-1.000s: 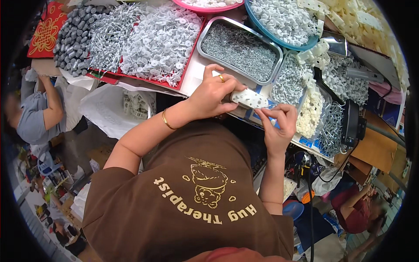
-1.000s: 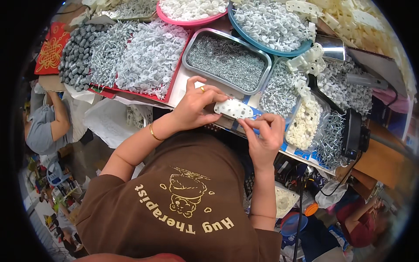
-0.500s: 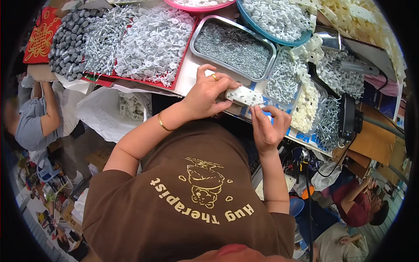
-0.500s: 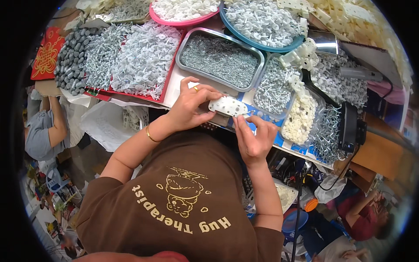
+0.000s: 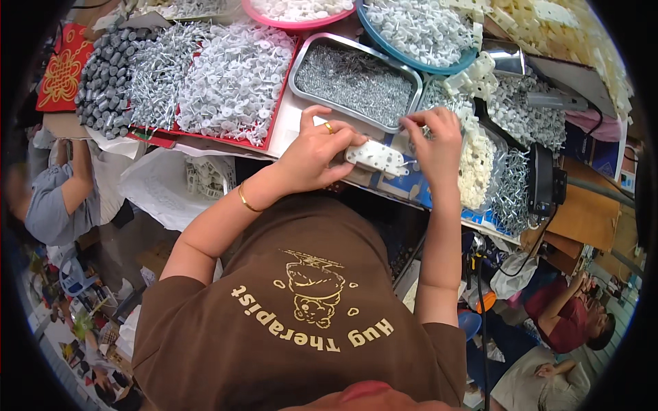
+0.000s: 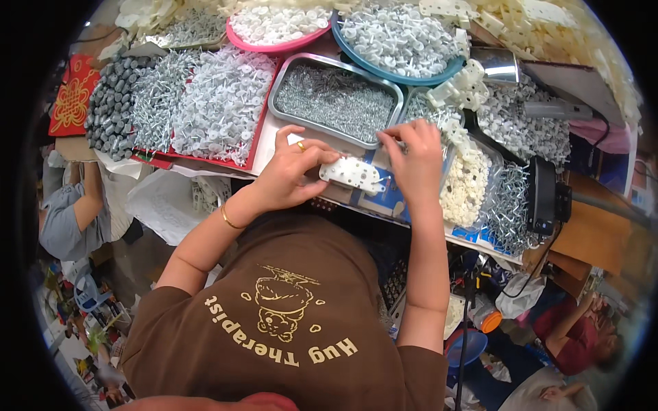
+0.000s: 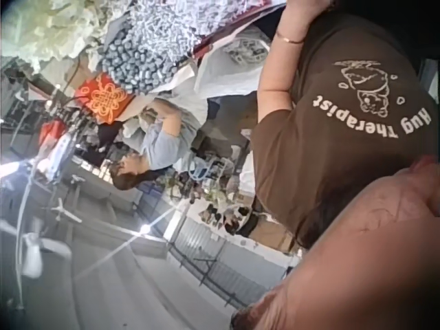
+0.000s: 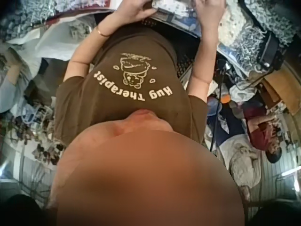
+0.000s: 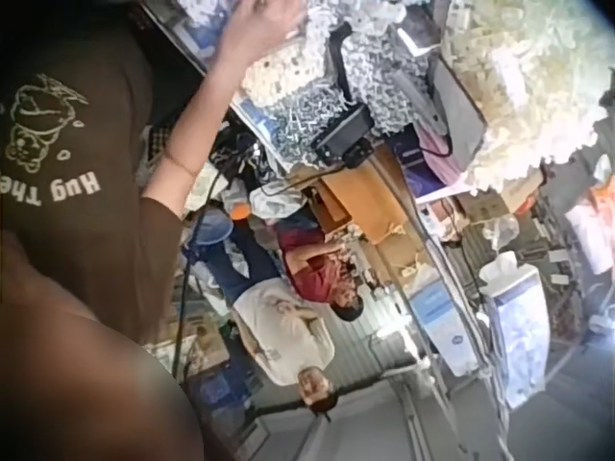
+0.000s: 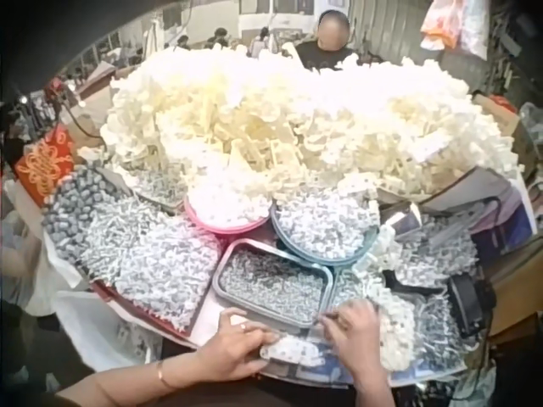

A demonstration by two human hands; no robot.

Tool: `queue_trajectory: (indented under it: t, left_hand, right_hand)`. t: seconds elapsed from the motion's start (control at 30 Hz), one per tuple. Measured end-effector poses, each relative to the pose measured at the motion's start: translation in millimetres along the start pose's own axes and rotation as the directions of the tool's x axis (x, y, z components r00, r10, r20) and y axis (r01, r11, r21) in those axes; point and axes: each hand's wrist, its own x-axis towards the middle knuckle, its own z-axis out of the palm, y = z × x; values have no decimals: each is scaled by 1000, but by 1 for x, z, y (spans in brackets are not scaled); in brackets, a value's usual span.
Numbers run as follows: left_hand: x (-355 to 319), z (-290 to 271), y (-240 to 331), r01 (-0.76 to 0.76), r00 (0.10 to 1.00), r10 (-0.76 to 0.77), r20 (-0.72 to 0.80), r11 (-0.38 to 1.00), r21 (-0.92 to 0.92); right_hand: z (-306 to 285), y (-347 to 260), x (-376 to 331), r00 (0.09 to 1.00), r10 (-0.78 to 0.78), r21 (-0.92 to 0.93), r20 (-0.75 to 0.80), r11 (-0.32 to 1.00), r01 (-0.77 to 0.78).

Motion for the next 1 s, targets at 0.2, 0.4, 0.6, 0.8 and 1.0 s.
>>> queue_trajectory:
  t: [0.2, 0.4, 0.6, 0.8, 1.0]
  left_hand:
    - [-3, 0, 1, 23, 999, -24, 36, 1000, 7]
    - [25, -39, -4, 105, 993, -100, -65, 991, 78]
    - [59, -21, -63, -74, 995, 93, -30, 916, 394]
    - [56, -21, -60, 57, 996, -37, -76, 956, 287]
    - [53, -27, -61, 106, 990, -78, -118, 961, 256]
  right_hand:
    - [15, -5, 25, 987, -93, -55, 128, 993, 100]
    - [16, -7, 19, 995, -33, 43, 96, 999, 29]
    - [18, -5, 28, 994, 4, 34, 112, 999, -7]
    - [-3, -22, 22, 952, 244, 261, 183, 922, -286]
    - [-29, -60, 4, 985, 121, 400, 126, 902, -162]
